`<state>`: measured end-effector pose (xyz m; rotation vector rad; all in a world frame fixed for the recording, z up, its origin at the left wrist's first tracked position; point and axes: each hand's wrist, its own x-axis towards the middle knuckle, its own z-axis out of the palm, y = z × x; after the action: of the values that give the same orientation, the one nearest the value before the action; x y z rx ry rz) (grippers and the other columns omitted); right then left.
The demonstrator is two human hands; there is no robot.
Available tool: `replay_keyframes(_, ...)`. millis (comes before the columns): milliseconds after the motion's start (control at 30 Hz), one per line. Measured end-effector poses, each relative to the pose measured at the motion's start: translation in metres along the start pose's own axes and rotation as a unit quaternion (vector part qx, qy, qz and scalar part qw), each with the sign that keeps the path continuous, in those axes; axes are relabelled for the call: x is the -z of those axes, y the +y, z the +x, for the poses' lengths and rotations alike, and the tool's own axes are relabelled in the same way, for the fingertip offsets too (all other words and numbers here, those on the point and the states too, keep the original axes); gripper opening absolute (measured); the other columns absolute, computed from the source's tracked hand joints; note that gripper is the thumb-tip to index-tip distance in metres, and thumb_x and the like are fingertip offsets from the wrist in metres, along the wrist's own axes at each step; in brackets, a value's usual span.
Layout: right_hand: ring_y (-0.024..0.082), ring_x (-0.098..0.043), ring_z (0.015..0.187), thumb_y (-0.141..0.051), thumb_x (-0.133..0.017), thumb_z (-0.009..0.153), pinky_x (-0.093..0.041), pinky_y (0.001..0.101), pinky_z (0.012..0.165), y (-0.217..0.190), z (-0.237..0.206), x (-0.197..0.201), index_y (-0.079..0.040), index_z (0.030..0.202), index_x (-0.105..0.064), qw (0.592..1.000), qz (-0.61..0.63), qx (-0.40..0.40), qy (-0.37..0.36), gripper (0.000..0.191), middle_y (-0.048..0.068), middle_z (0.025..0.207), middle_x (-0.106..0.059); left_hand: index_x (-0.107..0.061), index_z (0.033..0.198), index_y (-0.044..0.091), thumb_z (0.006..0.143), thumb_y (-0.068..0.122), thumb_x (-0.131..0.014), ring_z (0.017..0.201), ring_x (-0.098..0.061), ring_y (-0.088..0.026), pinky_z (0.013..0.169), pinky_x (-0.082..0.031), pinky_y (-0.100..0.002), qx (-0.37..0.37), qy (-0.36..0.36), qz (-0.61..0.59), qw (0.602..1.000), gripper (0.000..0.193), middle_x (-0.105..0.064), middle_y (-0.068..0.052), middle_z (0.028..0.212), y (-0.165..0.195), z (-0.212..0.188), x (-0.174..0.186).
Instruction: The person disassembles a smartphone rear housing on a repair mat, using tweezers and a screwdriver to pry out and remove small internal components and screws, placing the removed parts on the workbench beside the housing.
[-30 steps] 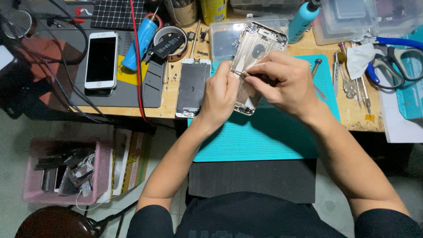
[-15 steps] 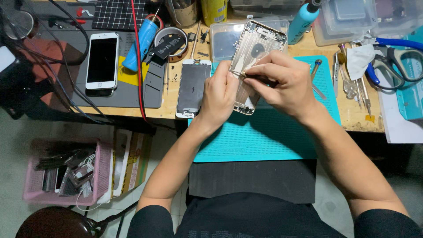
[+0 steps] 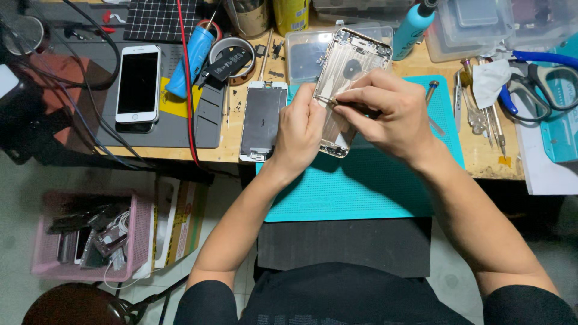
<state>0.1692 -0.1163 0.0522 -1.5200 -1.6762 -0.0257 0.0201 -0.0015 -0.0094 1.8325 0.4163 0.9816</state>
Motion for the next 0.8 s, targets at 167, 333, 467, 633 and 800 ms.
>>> replay_keyframes(167, 0.019, -0.071, 0.084, -0.002, -0.084, 0.089, -0.055, 0.0289, 0.072, 0.0005, -0.0003, 0.0000, -0.003, 0.109, -0.078, 1.000, -0.001, 0.003, 0.001, 0.021, 0.009, 0.099, -0.072, -0.059, 0.120, 0.000, 0.106, 0.009, -0.046, 0.066, -0.067, -0.026, 0.063, -0.050, -0.039, 0.024, -0.002, 0.005, 1.000, 0.021, -0.063, -0.018, 0.076, 0.0018, 0.0008, -0.0007)
replay_keyframes(333, 0.020, -0.071, 0.086, -0.002, -0.085, 0.089, -0.055, 0.0293, 0.073, 0.0016, 0.0007, 0.0010, -0.003, 0.110, -0.078, 1.000, -0.006, 0.015, 0.002, 0.022, 0.009, 0.099, -0.072, -0.058, 0.121, 0.001, 0.107, 0.009, -0.045, 0.069, -0.070, -0.025, 0.064, -0.052, -0.039, 0.020, -0.006, -0.003, 1.000, 0.021, -0.063, -0.019, 0.078, 0.0024, 0.0016, -0.0007)
replay_keyframes(467, 0.020, -0.072, 0.087, -0.003, -0.085, 0.089, -0.056, 0.0296, 0.074, 0.0016, 0.0028, 0.0026, -0.004, 0.111, -0.078, 0.999, -0.004, 0.032, -0.004, 0.023, 0.009, 0.099, -0.071, -0.058, 0.121, 0.001, 0.106, 0.010, -0.045, 0.066, -0.070, -0.025, 0.062, -0.051, -0.039, 0.033, -0.014, 0.005, 0.999, 0.022, -0.062, -0.019, 0.075, -0.0016, 0.0019, 0.0002)
replay_keyframes(633, 0.022, -0.071, 0.083, -0.005, -0.087, 0.086, -0.055, 0.0314, 0.071, -0.0022, 0.0045, 0.0002, -0.005, 0.107, -0.077, 0.996, -0.043, 0.074, -0.010, 0.024, 0.008, 0.097, -0.070, -0.060, 0.122, 0.001, 0.107, 0.011, -0.047, 0.076, -0.072, -0.024, 0.068, -0.054, -0.038, -0.010, -0.030, -0.031, 0.999, 0.022, -0.068, -0.018, 0.084, -0.0065, 0.0016, -0.0037)
replay_keyframes(800, 0.021, -0.069, 0.079, -0.005, -0.086, 0.088, -0.053, 0.0308, 0.069, -0.0044, 0.0041, 0.0083, -0.005, 0.109, -0.078, 0.997, -0.046, 0.066, -0.014, 0.022, 0.008, 0.095, -0.069, -0.063, 0.118, 0.001, 0.107, 0.015, -0.050, 0.065, -0.067, -0.019, 0.060, -0.050, -0.035, 0.046, -0.015, -0.001, 0.999, 0.022, -0.064, -0.015, 0.073, -0.0053, 0.0021, -0.0050)
